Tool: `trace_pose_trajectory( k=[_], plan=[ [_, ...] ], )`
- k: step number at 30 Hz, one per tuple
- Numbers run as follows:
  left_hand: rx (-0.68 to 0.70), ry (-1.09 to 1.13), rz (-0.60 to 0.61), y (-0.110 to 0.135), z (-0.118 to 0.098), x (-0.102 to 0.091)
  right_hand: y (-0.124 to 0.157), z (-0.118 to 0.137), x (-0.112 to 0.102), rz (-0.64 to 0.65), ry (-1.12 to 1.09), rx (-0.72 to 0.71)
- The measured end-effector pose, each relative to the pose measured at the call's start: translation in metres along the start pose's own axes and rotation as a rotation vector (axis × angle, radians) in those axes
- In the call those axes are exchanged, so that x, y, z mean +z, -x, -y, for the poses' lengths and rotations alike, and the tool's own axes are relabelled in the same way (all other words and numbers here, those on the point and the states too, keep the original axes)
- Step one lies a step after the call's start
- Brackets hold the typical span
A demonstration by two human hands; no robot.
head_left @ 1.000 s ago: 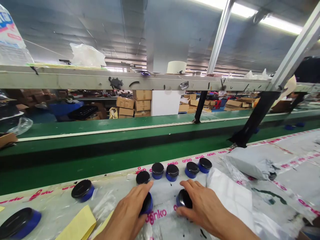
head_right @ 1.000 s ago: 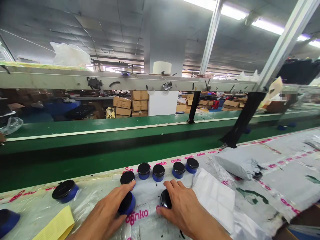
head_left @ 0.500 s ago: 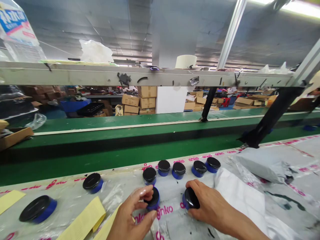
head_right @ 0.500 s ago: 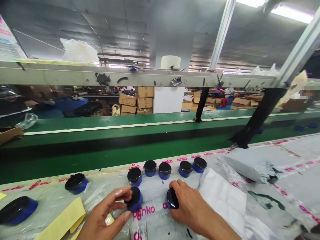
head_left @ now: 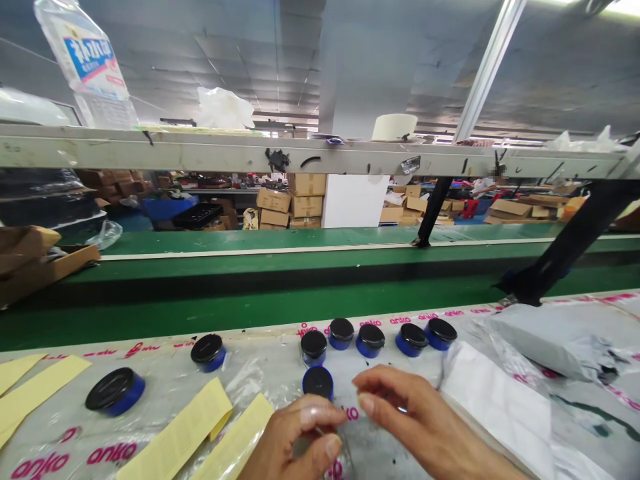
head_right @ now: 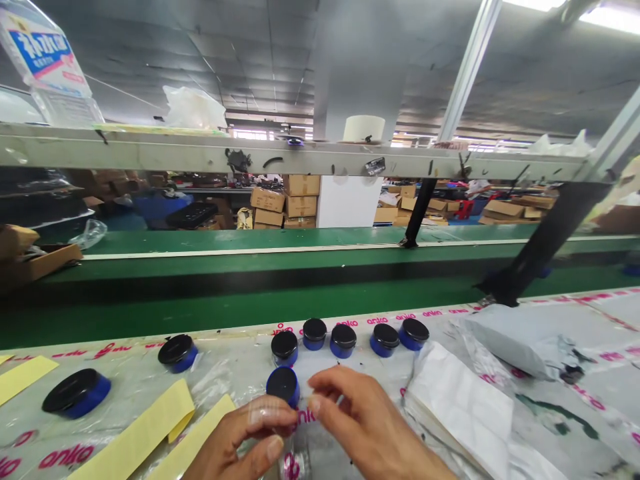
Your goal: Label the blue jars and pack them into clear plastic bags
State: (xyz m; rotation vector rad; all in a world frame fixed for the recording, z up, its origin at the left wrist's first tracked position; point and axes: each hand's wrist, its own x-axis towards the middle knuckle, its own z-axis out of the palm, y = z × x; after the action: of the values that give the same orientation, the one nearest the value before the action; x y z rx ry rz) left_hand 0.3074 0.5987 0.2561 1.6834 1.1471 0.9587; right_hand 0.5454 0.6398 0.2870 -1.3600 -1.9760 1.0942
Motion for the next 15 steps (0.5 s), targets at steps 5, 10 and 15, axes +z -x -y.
trace_pose_trajectory(
  k=[5, 10, 15],
  plan=[
    [0.128, -0.028, 0.243, -0.008, -0.01, -0.007, -0.014, 0.018, 0.026, 0.182, -0.403, 0.042],
    [0.085, -0.096, 0.254, -0.002, -0.012, -0.01, -0.021, 0.015, 0.031, 0.243, -0.432, 0.058],
    [0.117, -0.066, 0.254, 0.001, -0.009, -0.009, -0.022, 0.02, 0.035, 0.236, -0.392, 0.097]
  ],
)
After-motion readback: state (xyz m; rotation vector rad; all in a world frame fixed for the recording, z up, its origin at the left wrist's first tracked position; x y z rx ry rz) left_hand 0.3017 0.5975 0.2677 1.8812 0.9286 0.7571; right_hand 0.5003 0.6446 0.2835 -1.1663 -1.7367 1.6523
